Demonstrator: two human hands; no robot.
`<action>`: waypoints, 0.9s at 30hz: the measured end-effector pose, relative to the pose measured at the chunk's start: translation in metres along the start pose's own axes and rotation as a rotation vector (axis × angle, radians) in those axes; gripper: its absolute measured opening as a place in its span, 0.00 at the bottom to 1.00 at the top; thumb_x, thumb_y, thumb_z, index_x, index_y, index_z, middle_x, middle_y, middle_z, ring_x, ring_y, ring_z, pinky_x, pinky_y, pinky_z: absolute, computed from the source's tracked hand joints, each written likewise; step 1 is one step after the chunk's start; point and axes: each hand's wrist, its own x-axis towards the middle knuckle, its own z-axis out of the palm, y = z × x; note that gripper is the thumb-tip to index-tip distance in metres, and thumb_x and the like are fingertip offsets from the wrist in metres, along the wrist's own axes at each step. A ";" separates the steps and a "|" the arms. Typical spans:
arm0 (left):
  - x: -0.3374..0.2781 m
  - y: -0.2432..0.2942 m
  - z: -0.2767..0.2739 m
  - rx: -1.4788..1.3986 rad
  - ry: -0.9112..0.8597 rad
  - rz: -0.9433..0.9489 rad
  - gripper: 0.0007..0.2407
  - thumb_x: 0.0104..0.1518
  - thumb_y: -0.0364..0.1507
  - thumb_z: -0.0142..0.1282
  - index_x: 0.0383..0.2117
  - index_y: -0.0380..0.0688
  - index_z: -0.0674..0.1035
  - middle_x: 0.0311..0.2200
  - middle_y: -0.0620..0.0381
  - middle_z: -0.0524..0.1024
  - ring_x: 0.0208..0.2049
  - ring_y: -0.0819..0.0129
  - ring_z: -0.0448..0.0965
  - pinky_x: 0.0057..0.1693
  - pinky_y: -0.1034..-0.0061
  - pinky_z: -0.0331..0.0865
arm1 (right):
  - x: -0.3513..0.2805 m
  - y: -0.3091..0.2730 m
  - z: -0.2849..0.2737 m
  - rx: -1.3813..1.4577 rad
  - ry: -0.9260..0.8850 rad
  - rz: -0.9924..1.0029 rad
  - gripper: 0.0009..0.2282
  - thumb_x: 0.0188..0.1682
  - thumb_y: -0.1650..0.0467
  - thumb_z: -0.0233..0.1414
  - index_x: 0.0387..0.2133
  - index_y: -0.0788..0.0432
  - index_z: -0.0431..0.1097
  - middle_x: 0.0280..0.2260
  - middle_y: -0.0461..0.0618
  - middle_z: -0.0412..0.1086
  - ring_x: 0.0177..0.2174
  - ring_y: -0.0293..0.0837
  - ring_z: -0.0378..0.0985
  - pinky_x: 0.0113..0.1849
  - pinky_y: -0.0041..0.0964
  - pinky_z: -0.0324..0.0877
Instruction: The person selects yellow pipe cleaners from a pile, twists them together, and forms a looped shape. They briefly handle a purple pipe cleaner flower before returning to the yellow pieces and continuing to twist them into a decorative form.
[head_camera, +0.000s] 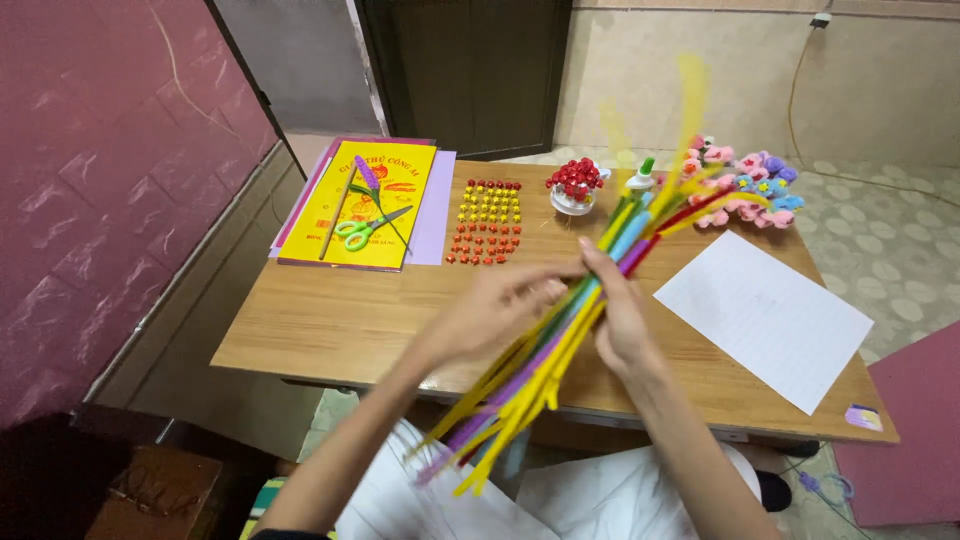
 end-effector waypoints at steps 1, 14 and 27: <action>0.007 -0.025 -0.016 -0.001 0.001 -0.001 0.16 0.60 0.37 0.47 0.52 0.48 0.74 0.35 0.54 0.79 0.35 0.66 0.78 0.46 0.70 0.72 | -0.021 -0.019 0.010 -0.001 0.000 0.001 0.12 0.47 0.62 0.56 0.34 0.55 0.63 0.31 0.53 0.74 0.28 0.44 0.79 0.33 0.41 0.77; 0.000 -0.306 -0.244 0.845 0.924 -0.524 0.05 0.50 0.27 0.59 0.31 0.43 0.81 0.29 0.50 0.73 0.33 0.49 0.79 0.41 0.58 0.73 | -0.010 -0.041 -0.130 -0.174 0.087 -0.012 0.11 0.55 0.62 0.49 0.29 0.55 0.62 0.31 0.59 0.74 0.25 0.48 0.79 0.27 0.46 0.76; 0.010 -0.240 -0.216 0.983 0.886 -0.420 0.06 0.54 0.23 0.57 0.34 0.31 0.80 0.30 0.38 0.72 0.34 0.40 0.78 0.42 0.55 0.72 | -0.015 -0.028 -0.134 -0.236 0.104 -0.002 0.13 0.55 0.61 0.48 0.28 0.56 0.60 0.34 0.63 0.73 0.30 0.49 0.79 0.29 0.41 0.75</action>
